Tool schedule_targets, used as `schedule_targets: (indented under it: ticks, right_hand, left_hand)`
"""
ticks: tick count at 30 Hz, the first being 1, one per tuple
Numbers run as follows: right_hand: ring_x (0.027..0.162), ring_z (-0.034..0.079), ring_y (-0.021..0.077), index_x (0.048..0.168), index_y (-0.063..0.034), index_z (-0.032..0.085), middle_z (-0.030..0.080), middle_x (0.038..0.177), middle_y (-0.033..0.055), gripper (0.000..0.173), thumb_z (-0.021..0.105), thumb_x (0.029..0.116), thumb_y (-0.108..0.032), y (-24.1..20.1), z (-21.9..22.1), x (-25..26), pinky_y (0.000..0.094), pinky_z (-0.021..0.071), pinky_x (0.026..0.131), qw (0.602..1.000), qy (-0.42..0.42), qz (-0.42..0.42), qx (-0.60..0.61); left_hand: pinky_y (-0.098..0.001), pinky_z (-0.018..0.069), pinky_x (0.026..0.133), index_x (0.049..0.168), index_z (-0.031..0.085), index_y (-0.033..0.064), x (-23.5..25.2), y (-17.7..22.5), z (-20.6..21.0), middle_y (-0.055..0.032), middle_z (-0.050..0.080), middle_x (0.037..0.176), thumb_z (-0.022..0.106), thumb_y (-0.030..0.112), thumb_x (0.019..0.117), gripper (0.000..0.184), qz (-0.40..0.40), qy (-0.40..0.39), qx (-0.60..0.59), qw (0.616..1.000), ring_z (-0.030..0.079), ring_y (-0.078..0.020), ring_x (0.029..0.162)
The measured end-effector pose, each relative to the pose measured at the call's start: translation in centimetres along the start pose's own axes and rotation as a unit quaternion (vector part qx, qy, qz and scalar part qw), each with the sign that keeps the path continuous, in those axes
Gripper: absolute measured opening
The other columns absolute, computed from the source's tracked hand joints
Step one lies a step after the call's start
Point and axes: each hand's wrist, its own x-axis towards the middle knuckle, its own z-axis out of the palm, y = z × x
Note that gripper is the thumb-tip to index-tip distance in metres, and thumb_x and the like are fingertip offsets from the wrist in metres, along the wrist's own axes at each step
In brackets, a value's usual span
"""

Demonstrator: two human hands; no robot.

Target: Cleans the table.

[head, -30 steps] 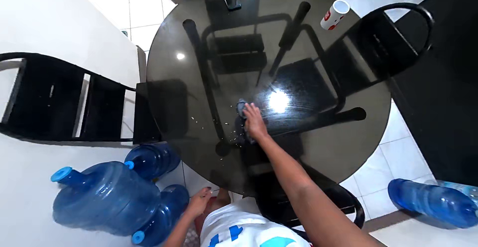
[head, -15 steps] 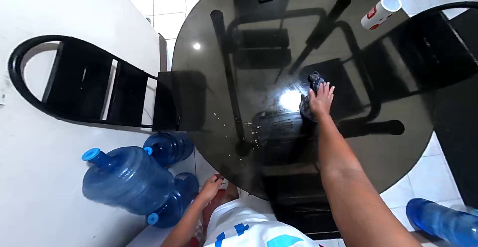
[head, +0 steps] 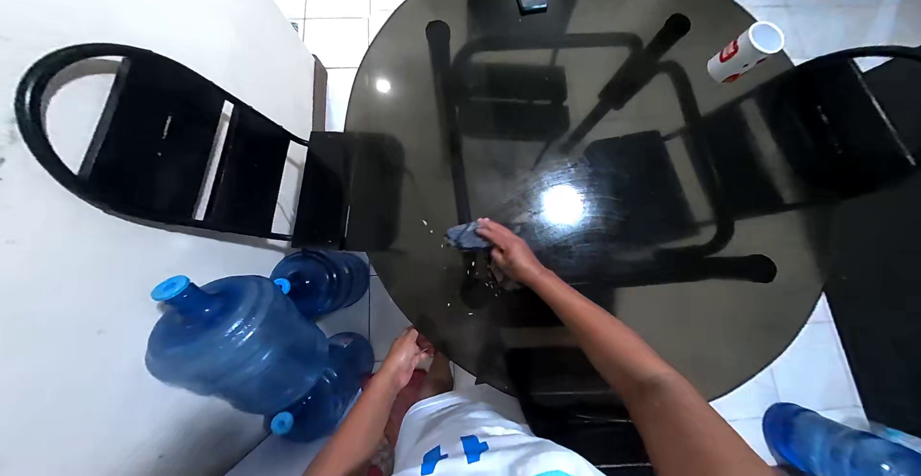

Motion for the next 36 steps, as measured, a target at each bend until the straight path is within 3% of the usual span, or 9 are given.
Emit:
schedule_targets:
  ticks: [3, 8, 12, 14, 18, 22, 27, 32, 36]
  right_hand:
    - [0.148, 0.043, 0.0316, 0.144, 0.0013, 0.056, 0.046, 0.157, 0.0198, 0.046, 0.050, 0.0984, 0.006, 1.7, -7.3, 1.6, 0.0469, 0.0343, 0.123, 0.993, 0.107, 0.038, -0.027]
    - [0.151, 0.034, 0.0406, 0.149, -0.0001, 0.050, 0.038, 0.161, 0.0241, 0.047, 0.044, 0.1031, -0.008, 14.0, -20.2, 3.0, 0.0563, 0.0294, 0.124, 0.915, 0.278, 0.209, -0.203]
    - [0.155, 0.009, 0.0538, 0.159, -0.0004, 0.031, 0.012, 0.169, 0.0280, 0.074, 0.035, 0.1061, -0.051, 21.0, -21.0, 7.1, 0.0715, 0.0087, 0.121, 0.803, 0.316, 0.446, -0.237]
    - [0.156, 0.009, 0.0515, 0.160, -0.0013, 0.031, 0.014, 0.170, 0.0256, 0.075, 0.034, 0.1049, -0.052, 21.4, -20.8, 11.5, 0.0694, 0.0058, 0.123, 0.780, 0.324, 0.480, -0.238]
    - [0.156, 0.010, 0.0502, 0.158, 0.0084, 0.025, 0.019, 0.166, 0.0310, 0.063, 0.036, 0.1071, -0.027, 19.5, -19.4, 22.3, 0.0650, 0.0060, 0.126, 0.894, 0.231, 0.279, -0.264]
    - [0.158, 0.008, 0.0442, 0.163, -0.0004, 0.021, 0.008, 0.171, 0.0244, 0.068, 0.043, 0.1010, -0.017, 13.4, -10.6, 33.5, 0.0589, 0.0163, 0.127, 0.956, 0.137, 0.058, -0.253]
    - [0.131, 0.058, 0.0399, 0.165, -0.0051, 0.011, -0.009, 0.172, 0.0191, 0.098, 0.069, 0.0857, -0.004, 0.4, 0.4, 38.1, 0.0520, 0.0570, 0.097, 0.990, 0.008, -0.041, -0.136]
    - [0.153, 0.035, 0.0258, 0.157, -0.0048, 0.041, 0.032, 0.167, 0.0121, 0.072, 0.068, 0.0893, -0.007, -5.8, 7.8, 32.8, 0.0454, 0.0344, 0.123, 0.965, -0.137, -0.184, -0.130]
    - [0.143, 0.049, 0.0227, 0.141, -0.0080, 0.062, 0.054, 0.152, 0.0086, 0.054, 0.070, 0.0879, 0.000, -7.4, 9.4, 23.1, 0.0438, 0.0402, 0.120, 0.944, -0.222, -0.238, -0.057]
  left_hand:
    - [-0.0404, 0.0555, 0.087, 0.141, 0.050, 0.0007, 0.5, 0.3, -2.3, -0.0174, 0.064, 0.121, 0.031, 0.032, 0.1140, 0.046, -0.012, 0.018, 0.003, 1.000, 0.067, -0.0243, 0.099]
    - [-0.0416, 0.0534, 0.094, 0.142, 0.049, 0.0005, 1.1, -2.1, -6.8, -0.0209, 0.062, 0.132, 0.034, 0.037, 0.1133, 0.049, -0.047, 0.060, -0.019, 0.997, 0.066, -0.0278, 0.111]
    - [-0.0442, 0.0524, 0.096, 0.144, 0.048, -0.0019, 2.3, -5.9, -9.1, -0.0235, 0.061, 0.133, 0.035, 0.035, 0.1132, 0.050, -0.068, 0.077, -0.016, 0.995, 0.065, -0.0302, 0.114]
    - [-0.0453, 0.0532, 0.096, 0.143, 0.050, -0.0034, 2.9, -7.9, -10.1, -0.0233, 0.064, 0.130, 0.037, 0.034, 0.1125, 0.050, -0.055, 0.066, 0.016, 0.996, 0.066, -0.0294, 0.112]
    - [-0.0426, 0.0503, 0.097, 0.141, 0.049, -0.0064, 1.4, -5.5, -8.0, -0.0229, 0.061, 0.130, 0.038, 0.025, 0.1123, 0.044, -0.065, 0.071, 0.043, 0.994, 0.061, -0.0267, 0.111]
    - [-0.0418, 0.0559, 0.090, 0.140, 0.051, -0.0040, 3.6, -8.5, -8.9, -0.0212, 0.065, 0.122, 0.044, 0.026, 0.1112, 0.043, -0.063, 0.084, -0.012, 0.994, 0.066, -0.0251, 0.103]
    - [-0.0442, 0.0551, 0.093, 0.139, 0.053, -0.0031, 5.3, -8.9, -9.2, -0.0223, 0.065, 0.124, 0.044, 0.029, 0.1113, 0.043, -0.048, 0.079, -0.005, 0.996, 0.067, -0.0277, 0.107]
    - [-0.0455, 0.0538, 0.097, 0.137, 0.057, -0.0010, 5.3, -7.4, -8.2, -0.0208, 0.066, 0.126, 0.047, 0.030, 0.1104, 0.042, -0.023, 0.062, 0.033, 0.997, 0.066, -0.0280, 0.112]
    - [-0.0449, 0.0539, 0.097, 0.138, 0.058, 0.0010, 4.2, -5.8, -6.9, -0.0187, 0.068, 0.124, 0.048, 0.030, 0.1099, 0.041, -0.013, 0.056, 0.045, 0.997, 0.067, -0.0270, 0.111]
